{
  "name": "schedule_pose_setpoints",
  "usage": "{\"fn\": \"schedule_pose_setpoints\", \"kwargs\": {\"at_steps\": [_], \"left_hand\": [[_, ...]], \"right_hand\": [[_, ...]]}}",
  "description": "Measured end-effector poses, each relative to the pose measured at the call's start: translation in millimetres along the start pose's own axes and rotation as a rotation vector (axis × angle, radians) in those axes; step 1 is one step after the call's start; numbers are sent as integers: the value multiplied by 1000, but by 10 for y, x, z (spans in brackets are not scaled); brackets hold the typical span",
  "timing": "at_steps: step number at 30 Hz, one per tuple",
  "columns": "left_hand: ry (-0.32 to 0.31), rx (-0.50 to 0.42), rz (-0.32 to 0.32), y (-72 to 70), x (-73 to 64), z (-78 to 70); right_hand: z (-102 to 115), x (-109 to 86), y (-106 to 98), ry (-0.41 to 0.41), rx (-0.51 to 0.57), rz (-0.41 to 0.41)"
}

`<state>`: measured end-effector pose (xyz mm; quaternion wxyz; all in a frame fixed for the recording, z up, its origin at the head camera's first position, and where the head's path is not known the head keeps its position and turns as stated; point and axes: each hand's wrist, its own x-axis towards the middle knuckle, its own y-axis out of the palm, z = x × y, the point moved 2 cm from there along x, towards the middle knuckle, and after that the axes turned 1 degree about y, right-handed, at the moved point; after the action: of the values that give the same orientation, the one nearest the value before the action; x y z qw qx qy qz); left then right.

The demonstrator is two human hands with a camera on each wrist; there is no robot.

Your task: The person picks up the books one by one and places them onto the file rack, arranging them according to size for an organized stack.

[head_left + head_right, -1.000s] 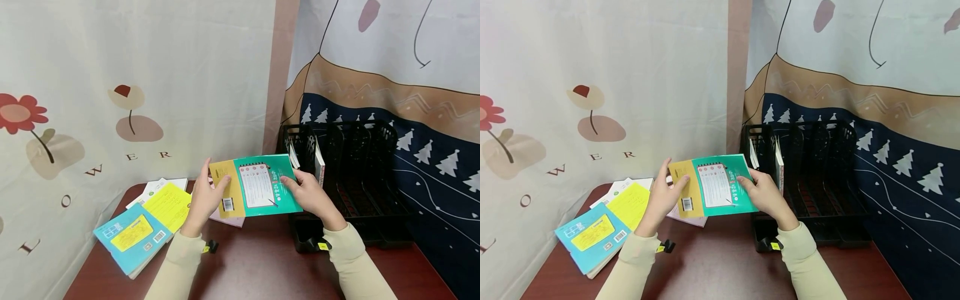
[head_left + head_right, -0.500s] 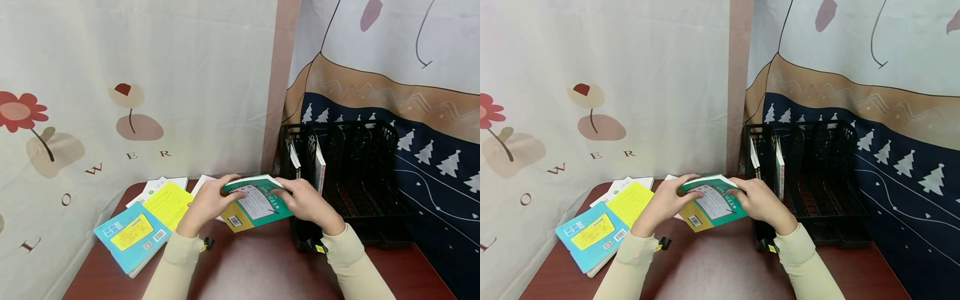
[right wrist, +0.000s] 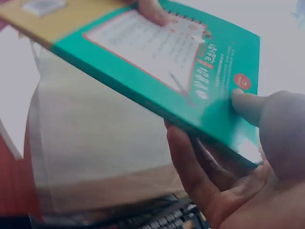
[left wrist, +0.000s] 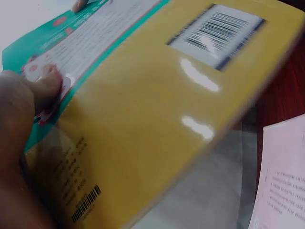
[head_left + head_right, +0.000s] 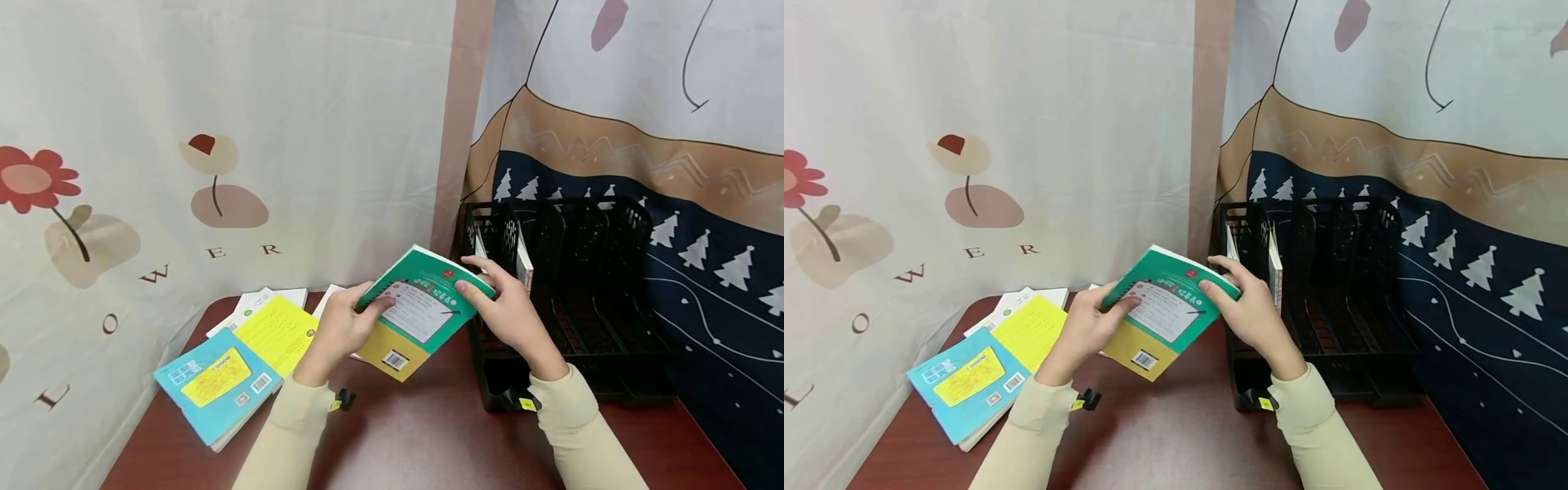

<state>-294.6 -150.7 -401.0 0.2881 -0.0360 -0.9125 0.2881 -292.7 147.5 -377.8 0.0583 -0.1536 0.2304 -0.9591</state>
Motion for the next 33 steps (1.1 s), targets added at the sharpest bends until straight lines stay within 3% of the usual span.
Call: {"fn": "schedule_pose_setpoints", "kwargs": {"at_steps": [5,9,14,20,24,27,30,33], "left_hand": [[-98,-113,-43,-15,2,-1],[-122,-162,-64,-5,4,-4],[-118,-186,-79,60,17,-27],[-163,-180,-40,142,37,-54],[-237,-179,7,174,39,-21],[-267,-174,9,176,46,16],[-286,-185,-3,180,53,57],[-305,-218,29,211,53,101]], "right_hand": [[-9,13,42,45,262,86],[26,-4,121,17,303,148],[49,-22,162,28,326,156],[40,-23,204,8,268,191],[52,-34,180,-47,186,137],[71,-49,133,-68,134,106],[79,-59,59,-66,105,77],[67,-63,-35,-53,88,52]]}}
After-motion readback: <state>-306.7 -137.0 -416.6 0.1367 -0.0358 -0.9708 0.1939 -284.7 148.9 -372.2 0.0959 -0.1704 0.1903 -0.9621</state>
